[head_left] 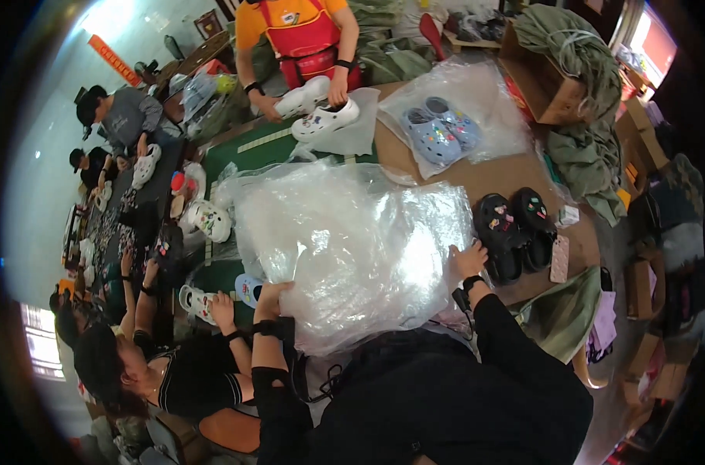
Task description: The person is inspecting and packing various pairs of clogs and sandals into plastic shipping bags at a packing station.
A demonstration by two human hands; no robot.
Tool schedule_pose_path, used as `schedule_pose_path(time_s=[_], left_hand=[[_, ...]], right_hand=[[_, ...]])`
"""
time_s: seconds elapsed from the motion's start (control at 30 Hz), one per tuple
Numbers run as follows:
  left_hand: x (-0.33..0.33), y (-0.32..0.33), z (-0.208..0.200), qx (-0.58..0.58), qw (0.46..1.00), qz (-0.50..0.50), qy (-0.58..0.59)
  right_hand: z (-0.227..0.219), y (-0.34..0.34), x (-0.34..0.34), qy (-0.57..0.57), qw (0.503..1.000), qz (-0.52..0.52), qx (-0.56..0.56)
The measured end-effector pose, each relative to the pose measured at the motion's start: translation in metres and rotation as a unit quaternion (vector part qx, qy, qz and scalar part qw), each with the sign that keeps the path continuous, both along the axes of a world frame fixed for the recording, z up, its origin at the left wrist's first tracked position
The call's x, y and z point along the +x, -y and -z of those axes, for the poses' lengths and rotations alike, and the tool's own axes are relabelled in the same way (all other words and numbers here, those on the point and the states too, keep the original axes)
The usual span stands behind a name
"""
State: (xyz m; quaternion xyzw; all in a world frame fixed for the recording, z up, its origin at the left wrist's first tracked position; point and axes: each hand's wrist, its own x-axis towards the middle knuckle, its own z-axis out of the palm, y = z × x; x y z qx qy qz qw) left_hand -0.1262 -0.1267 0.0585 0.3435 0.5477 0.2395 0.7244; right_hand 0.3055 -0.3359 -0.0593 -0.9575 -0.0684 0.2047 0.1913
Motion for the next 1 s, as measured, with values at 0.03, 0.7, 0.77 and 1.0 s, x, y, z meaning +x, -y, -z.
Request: schedule_pose_path(time_s=[0.03,0.7,0.77,1.0], left_hand=[[0.002,-0.002,0.0,0.009,1.0,0.011,0.015],[-0.012,-0.009,0.004,-0.014,0.999,0.043,0.028],[-0.004,-0.008,-0.003,-0.024,0.998,0.043,0.037],[-0.016,-0.015,0.019,0.04,0.998,0.037,0.012]], right_hand=[[0.003,-0.002,0.009,-0.007,1.0,0.003,0.005],[-0.235,-0.061,0.012,-0.058,0.821,-0.228,0.521],[-0.272,-0.07,0.008,-0.117,0.801,-0.219,0.545],[-0.25,-0.141,-0.022,-0.471,0.643,-0.141,0.586]])
